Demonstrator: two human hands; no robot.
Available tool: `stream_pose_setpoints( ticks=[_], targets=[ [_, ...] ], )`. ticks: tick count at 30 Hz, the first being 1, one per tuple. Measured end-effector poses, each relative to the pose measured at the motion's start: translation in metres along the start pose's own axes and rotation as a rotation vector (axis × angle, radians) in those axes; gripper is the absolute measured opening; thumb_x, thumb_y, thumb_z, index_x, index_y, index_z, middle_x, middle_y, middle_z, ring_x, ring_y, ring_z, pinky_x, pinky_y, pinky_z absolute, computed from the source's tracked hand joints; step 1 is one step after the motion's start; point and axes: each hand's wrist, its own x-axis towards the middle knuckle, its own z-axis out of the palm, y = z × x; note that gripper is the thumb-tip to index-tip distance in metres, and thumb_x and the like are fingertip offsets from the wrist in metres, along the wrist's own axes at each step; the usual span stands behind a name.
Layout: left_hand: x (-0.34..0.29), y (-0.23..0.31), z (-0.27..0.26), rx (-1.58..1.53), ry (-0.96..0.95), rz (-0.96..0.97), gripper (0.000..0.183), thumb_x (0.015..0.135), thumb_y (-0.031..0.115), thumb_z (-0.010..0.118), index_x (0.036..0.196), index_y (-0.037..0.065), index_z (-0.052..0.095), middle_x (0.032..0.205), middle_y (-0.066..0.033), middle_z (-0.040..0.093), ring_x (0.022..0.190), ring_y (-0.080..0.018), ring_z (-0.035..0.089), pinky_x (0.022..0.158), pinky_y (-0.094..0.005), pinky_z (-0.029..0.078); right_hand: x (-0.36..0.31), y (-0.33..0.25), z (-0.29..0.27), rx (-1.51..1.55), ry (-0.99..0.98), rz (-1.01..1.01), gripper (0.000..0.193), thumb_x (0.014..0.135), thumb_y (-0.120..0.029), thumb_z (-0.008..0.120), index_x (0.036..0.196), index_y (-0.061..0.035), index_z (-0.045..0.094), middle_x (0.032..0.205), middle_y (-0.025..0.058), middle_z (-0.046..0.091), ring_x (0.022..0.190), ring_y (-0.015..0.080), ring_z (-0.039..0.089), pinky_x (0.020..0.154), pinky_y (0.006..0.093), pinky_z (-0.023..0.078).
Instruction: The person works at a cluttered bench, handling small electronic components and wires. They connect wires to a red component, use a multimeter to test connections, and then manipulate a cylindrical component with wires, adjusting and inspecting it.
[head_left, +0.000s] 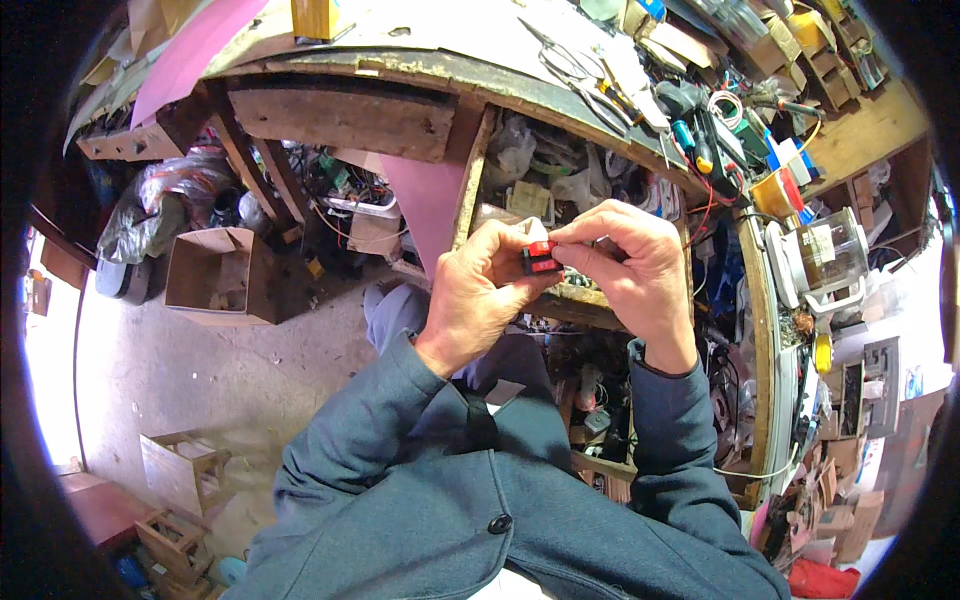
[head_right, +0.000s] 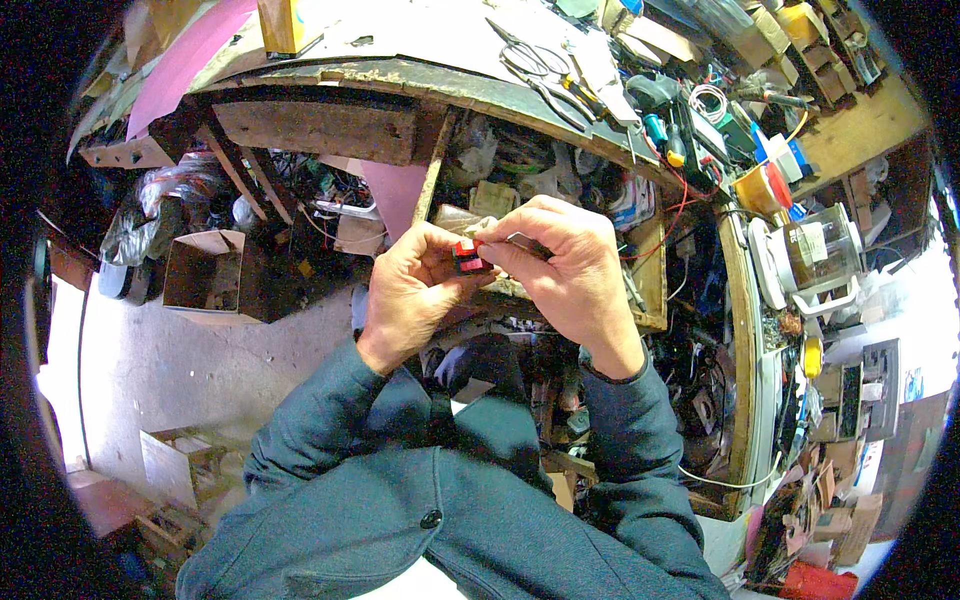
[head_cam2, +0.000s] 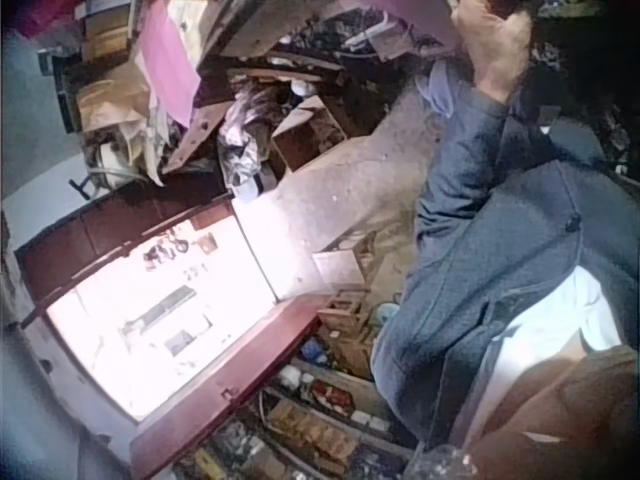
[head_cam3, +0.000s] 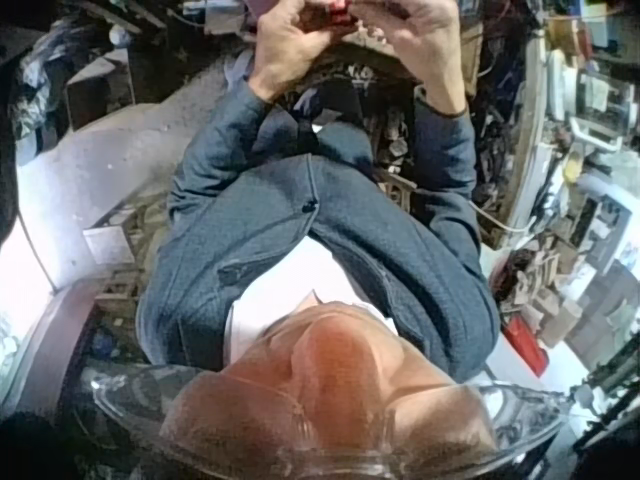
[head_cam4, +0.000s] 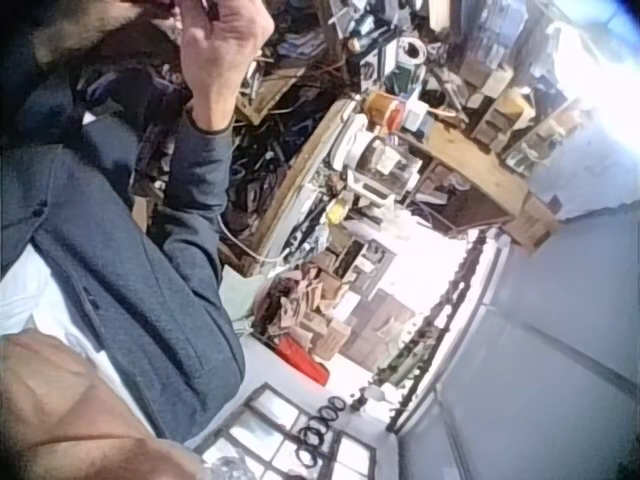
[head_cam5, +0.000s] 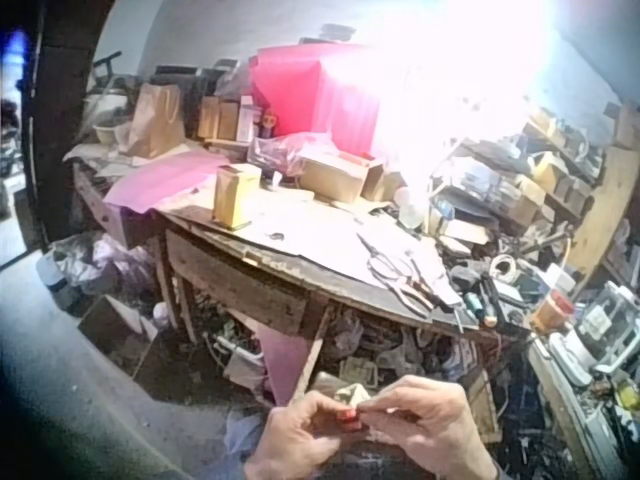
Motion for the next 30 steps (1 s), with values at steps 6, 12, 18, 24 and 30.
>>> stream_pose_setpoints(
  ticks=[6, 12, 18, 24, 30],
  targets=[
    [0.0, 0.002, 0.0, -0.015, 0.005, -0.025, 0.028, 0.084, -0.007, 0.077, 0.107, 0.002, 0.063, 0.103, -0.0031, 0.071, 0.099, -0.0111, 0.068, 0.088, -0.0291, 0.059, -0.001, -0.004, 0.0, 0.025, 0.021, 0.03, 0.013, 0.079, -0.001, 0.079, 0.092, -0.0035, 0.076, 0.081, 0.0092, 0.071, 0.073, 0.0191, 0.068, 0.065, 0.0288, 0.052],
    [0.002, 0.002, -0.001, -0.165, -0.039, -0.012, 0.028, 0.087, -0.006, 0.076, 0.109, 0.003, 0.06, 0.109, -0.0047, 0.066, 0.104, -0.0152, 0.067, 0.094, -0.0328, 0.059, -0.001, -0.01, 0.0, -0.092, 0.051, -0.088, 0.013, 0.08, -0.001, 0.079, 0.092, -0.0034, 0.076, 0.083, 0.0097, 0.071, 0.073, 0.02, 0.069, 0.065, 0.0291, 0.054],
    [0.002, -0.003, -0.003, -0.261, -0.081, 0.002, 0.032, 0.088, -0.005, 0.075, 0.112, 0.004, 0.056, 0.113, -0.006, 0.064, 0.108, -0.0168, 0.066, 0.097, -0.0348, 0.058, -0.001, -0.017, 0.003, -0.092, 0.082, -0.103, 0.014, 0.079, 0.0, 0.078, 0.092, -0.0038, 0.075, 0.083, 0.0094, 0.071, 0.074, 0.0204, 0.07, 0.065, 0.0284, 0.055],
    [0.0, 0.0, -0.006, -0.24, -0.082, -0.033, 0.033, 0.087, -0.005, 0.076, 0.111, 0.005, 0.057, 0.114, -0.0062, 0.064, 0.109, -0.0153, 0.065, 0.099, -0.0338, 0.057, -0.001, -0.015, 0.005, -0.113, 0.079, -0.137, 0.014, 0.078, 0.001, 0.078, 0.09, -0.0034, 0.074, 0.083, 0.0093, 0.071, 0.075, 0.0209, 0.071, 0.066, 0.0294, 0.055],
    [-0.001, 0.002, -0.007, -0.222, -0.073, -0.052, 0.033, 0.086, -0.007, 0.076, 0.11, 0.004, 0.057, 0.112, -0.0059, 0.065, 0.108, -0.0144, 0.065, 0.098, -0.0328, 0.056, -0.001, -0.017, 0.006, -0.105, 0.062, -0.1, 0.015, 0.077, 0.001, 0.079, 0.09, -0.0026, 0.074, 0.084, 0.0096, 0.072, 0.075, 0.0221, 0.071, 0.066, 0.03, 0.055]
  ],
)
